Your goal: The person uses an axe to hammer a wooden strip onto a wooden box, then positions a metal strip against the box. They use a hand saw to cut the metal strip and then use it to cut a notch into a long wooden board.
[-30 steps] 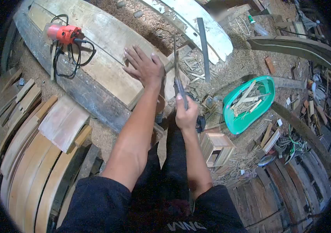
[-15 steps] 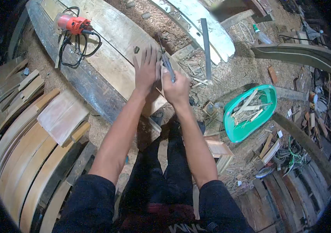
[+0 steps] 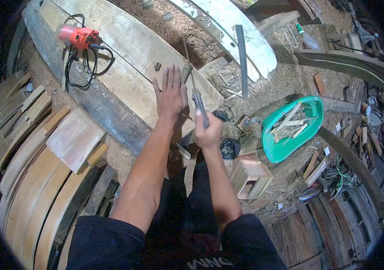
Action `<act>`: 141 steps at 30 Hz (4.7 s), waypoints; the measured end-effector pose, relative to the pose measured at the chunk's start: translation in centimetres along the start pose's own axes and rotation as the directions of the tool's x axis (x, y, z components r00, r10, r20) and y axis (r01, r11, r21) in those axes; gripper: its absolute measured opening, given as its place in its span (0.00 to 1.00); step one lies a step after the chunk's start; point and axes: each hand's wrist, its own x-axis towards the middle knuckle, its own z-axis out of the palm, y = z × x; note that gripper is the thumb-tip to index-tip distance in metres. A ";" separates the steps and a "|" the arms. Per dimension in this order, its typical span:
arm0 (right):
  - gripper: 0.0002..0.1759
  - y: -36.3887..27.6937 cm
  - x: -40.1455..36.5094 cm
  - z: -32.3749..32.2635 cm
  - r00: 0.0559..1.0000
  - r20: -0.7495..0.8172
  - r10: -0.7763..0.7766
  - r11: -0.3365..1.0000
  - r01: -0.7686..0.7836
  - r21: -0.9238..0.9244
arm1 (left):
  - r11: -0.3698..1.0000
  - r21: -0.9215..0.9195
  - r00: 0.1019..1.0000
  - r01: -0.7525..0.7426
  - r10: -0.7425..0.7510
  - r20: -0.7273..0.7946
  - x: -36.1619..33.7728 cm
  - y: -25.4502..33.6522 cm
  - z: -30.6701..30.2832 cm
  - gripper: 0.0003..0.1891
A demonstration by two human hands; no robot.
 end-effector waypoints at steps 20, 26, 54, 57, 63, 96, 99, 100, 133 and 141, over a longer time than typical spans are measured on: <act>0.21 -0.7 -6.2 -1.0 0.994 -0.047 0.097 0.995 -0.097 0.012 | 1.000 0.000 0.998 -0.004 0.004 0.056 0.1 0.1 -0.5 0.34; 0.20 0.6 -5.9 -1.4 0.997 -0.036 0.063 0.998 -0.063 0.012 | 1.000 -0.003 0.999 -0.031 0.031 0.010 0.1 -0.1 -0.2 0.34; 0.15 -3.0 -5.7 -0.5 0.997 -0.056 0.045 0.996 -0.049 -0.071 | 1.000 -0.023 0.990 0.011 -0.008 0.138 0.2 0.1 -0.5 0.35; 0.16 -2.5 -5.2 -1.1 0.994 -0.055 0.090 0.996 -0.091 -0.006 | 0.999 -0.048 0.988 0.018 -0.010 0.152 -0.6 0.3 -0.8 0.34; 0.17 -2.2 -0.6 -0.1 1.000 -0.008 0.011 0.995 -0.011 -0.104 | 0.999 -0.032 0.993 0.012 -0.008 0.115 0.4 0.3 -1.0 0.34; 0.16 -0.5 -3.9 -1.6 0.999 -0.010 -0.033 0.998 0.033 -0.047 | 1.000 0.011 1.000 -0.010 0.011 -0.029 0.1 0.1 0.4 0.35; 0.15 -0.5 -5.2 -2.4 1.000 0.011 0.014 1.000 -0.014 -0.009 | 0.999 0.036 1.000 0.000 0.001 -0.030 0.1 0.0 0.6 0.35; 0.15 -0.7 -6.2 -2.7 0.998 0.025 0.065 0.998 -0.065 0.007 | 0.999 0.036 1.000 0.000 0.000 -0.008 -0.3 0.0 0.5 0.35; 0.17 -5.6 5.1 -0.7 0.998 0.052 0.039 0.993 -0.033 -0.112 | 0.999 -0.041 1.000 0.013 -0.012 0.006 0.8 0.6 -0.9 0.32; 0.17 -5.7 1.4 -1.9 0.989 0.059 0.134 0.989 -0.130 -0.070 | 0.998 -0.054 0.999 0.016 -0.014 0.041 1.3 0.6 -0.9 0.33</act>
